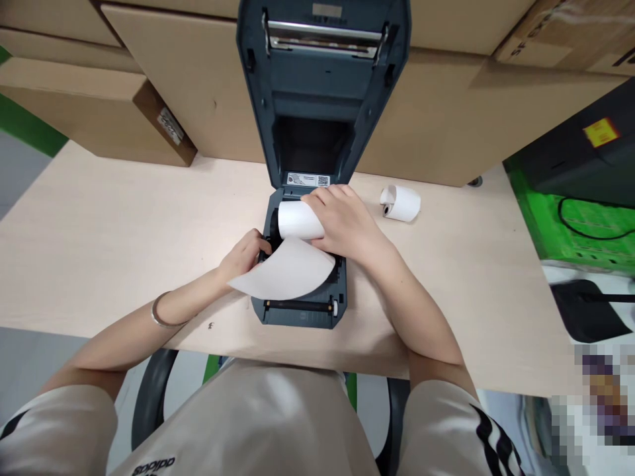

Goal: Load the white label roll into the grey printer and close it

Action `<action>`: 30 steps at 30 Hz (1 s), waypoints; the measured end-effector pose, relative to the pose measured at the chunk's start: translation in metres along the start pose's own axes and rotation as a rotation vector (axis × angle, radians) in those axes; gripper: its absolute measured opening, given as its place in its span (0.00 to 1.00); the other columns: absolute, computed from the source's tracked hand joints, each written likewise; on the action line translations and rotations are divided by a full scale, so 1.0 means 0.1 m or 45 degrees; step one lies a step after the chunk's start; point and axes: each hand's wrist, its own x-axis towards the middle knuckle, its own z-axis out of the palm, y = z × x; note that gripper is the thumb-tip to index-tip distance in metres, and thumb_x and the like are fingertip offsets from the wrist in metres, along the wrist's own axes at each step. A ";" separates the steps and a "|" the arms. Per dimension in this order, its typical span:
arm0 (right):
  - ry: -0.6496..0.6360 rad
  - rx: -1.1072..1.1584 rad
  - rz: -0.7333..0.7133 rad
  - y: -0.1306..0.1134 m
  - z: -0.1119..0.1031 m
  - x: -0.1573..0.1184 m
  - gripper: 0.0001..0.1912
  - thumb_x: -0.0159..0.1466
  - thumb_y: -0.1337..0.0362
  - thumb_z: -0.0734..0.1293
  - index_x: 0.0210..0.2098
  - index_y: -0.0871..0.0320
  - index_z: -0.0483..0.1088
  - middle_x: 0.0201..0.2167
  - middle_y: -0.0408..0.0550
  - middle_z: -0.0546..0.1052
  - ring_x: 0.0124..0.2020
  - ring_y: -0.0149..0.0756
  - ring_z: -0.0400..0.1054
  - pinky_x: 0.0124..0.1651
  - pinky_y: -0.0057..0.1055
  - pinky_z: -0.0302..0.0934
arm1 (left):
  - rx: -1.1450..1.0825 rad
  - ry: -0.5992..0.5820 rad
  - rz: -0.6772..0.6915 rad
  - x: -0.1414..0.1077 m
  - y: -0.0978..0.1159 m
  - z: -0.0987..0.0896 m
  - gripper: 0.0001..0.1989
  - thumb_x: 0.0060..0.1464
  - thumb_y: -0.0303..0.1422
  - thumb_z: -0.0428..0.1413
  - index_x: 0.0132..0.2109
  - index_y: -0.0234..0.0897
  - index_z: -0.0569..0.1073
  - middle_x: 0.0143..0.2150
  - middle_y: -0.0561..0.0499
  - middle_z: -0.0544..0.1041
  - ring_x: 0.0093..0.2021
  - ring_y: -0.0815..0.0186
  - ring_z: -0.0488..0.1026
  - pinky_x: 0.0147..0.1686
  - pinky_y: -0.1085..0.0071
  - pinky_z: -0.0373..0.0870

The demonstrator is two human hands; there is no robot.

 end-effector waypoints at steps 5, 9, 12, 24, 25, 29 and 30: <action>0.014 -0.023 0.009 -0.07 0.05 -0.02 0.29 0.60 0.60 0.73 0.59 0.65 0.72 0.55 0.57 0.73 0.55 0.51 0.65 0.62 0.45 0.57 | -0.054 0.030 0.019 0.00 0.00 0.00 0.18 0.72 0.47 0.42 0.44 0.39 0.66 0.35 0.50 0.66 0.35 0.61 0.64 0.33 0.64 0.64; 0.032 -0.053 0.016 -0.23 0.04 -0.09 0.31 0.61 0.61 0.74 0.60 0.71 0.72 0.60 0.64 0.71 0.60 0.55 0.64 0.68 0.50 0.55 | -0.003 0.017 0.039 0.03 0.03 -0.02 0.17 0.73 0.44 0.41 0.44 0.38 0.66 0.35 0.50 0.65 0.35 0.61 0.64 0.32 0.65 0.65; 0.069 -0.073 0.019 -0.44 -0.03 -0.21 0.26 0.69 0.63 0.67 0.61 0.72 0.71 0.63 0.65 0.70 0.63 0.55 0.64 0.66 0.48 0.59 | 0.020 0.025 0.060 0.05 0.05 -0.04 0.18 0.73 0.44 0.40 0.44 0.37 0.66 0.35 0.50 0.63 0.35 0.61 0.63 0.32 0.64 0.66; 0.153 -0.158 0.103 -1.23 0.18 -0.78 0.45 0.69 0.39 0.62 0.66 0.76 0.68 0.65 0.73 0.68 0.61 0.66 0.70 0.62 0.57 0.68 | 0.023 0.017 0.066 0.05 0.05 -0.04 0.18 0.72 0.45 0.40 0.44 0.38 0.66 0.35 0.49 0.65 0.35 0.60 0.64 0.33 0.63 0.66; 0.132 -0.152 0.110 -1.25 0.17 -0.78 0.46 0.69 0.38 0.63 0.67 0.74 0.68 0.66 0.73 0.67 0.62 0.67 0.69 0.62 0.59 0.67 | 0.024 0.021 0.067 0.05 0.04 -0.03 0.18 0.72 0.45 0.40 0.44 0.38 0.66 0.35 0.49 0.65 0.35 0.60 0.64 0.33 0.63 0.66; 0.092 -0.128 0.103 -1.32 0.12 -0.81 0.46 0.68 0.36 0.63 0.68 0.69 0.68 0.68 0.68 0.66 0.63 0.72 0.67 0.62 0.62 0.67 | 0.025 0.030 0.067 0.04 0.05 -0.03 0.18 0.72 0.45 0.40 0.44 0.38 0.66 0.35 0.49 0.65 0.36 0.60 0.64 0.34 0.63 0.67; 0.096 -0.128 0.102 -1.32 0.11 -0.82 0.46 0.67 0.36 0.64 0.67 0.69 0.69 0.68 0.67 0.66 0.63 0.72 0.67 0.61 0.63 0.67 | 0.027 0.030 0.064 0.04 0.05 -0.03 0.18 0.72 0.45 0.40 0.44 0.38 0.66 0.35 0.49 0.65 0.36 0.60 0.64 0.34 0.63 0.67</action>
